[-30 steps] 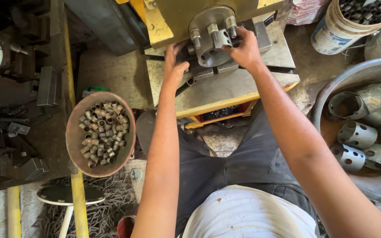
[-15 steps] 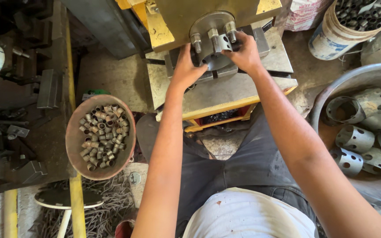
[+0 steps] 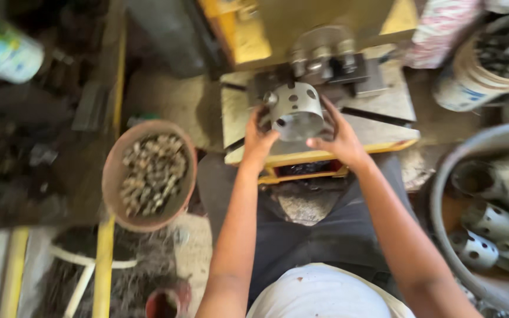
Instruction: The person picks up metal bushings from a bowl and places them into a machine fixture. They then place a perforated metal cylinder over the bushings and operate the press before removing the part and placing it into a large bucket.
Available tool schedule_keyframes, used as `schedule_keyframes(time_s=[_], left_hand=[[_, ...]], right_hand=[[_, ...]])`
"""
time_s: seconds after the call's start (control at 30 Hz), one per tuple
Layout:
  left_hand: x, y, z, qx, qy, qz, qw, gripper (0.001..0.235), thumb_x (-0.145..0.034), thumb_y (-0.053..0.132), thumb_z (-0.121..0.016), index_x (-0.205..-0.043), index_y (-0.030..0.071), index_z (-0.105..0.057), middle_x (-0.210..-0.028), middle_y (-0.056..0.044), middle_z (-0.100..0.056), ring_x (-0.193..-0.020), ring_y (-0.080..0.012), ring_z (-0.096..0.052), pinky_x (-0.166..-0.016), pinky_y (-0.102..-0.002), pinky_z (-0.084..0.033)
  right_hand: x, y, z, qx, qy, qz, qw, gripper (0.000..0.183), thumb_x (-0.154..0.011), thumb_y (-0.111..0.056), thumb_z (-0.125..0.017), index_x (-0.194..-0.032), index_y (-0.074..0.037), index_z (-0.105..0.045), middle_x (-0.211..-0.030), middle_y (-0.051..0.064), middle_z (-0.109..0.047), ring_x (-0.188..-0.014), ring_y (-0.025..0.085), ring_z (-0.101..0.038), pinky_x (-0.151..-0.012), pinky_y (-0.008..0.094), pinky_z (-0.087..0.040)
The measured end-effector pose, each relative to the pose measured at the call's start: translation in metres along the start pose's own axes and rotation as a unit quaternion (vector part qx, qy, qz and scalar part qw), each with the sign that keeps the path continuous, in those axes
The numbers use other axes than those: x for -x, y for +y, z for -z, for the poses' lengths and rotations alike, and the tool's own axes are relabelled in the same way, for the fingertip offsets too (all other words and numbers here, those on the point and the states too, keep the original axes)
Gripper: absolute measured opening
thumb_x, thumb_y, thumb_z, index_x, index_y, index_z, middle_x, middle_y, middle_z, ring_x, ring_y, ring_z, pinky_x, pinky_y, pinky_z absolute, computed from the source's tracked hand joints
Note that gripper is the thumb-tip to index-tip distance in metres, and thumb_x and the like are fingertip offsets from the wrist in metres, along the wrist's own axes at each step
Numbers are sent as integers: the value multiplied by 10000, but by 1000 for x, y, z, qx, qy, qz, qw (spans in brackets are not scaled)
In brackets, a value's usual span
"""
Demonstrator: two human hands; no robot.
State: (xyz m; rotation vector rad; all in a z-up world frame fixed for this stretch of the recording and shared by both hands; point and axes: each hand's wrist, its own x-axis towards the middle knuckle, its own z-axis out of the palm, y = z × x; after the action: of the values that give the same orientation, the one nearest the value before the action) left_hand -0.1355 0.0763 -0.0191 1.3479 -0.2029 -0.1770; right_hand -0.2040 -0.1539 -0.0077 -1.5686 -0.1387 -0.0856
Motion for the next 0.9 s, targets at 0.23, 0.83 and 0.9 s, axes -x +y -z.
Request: schedule_keyframes(time_s=[0.23,0.83,0.9], left_hand=[[100,-4,119,75,-49,75,993,850,-853,152,-782,-1586,3,-378,-1572,-168,-462,-1332,-228,-557,-1052,-365,-516],[181,-57,371,-754,284,241,541,140,-918,138,-663,-922,73,-787,-957,-169,-768,-889,-346,-758,-741,-471,-600],[180,-46,349,-762,274,220,544,168,-852,165,-689,-905,50,-801,-1027,-192,-754,-938,-387,-734,-803,-470,-591]], right_hand=[[44,22,-93,-191,8,-148,970,821,-820,11,-754,-1557,-24,-393,-1437,198,-560,-1232,265,-602,-951,371,-557],[54,49,-104,-129,26,-141,981,914,-753,-16,-823,-1554,-3,-383,-1430,234,-570,-1250,276,-613,-957,352,-565],[54,43,-94,-219,37,-128,967,907,-767,-7,-818,-1553,-12,-365,-1487,220,-521,-1263,282,-597,-978,361,-569]])
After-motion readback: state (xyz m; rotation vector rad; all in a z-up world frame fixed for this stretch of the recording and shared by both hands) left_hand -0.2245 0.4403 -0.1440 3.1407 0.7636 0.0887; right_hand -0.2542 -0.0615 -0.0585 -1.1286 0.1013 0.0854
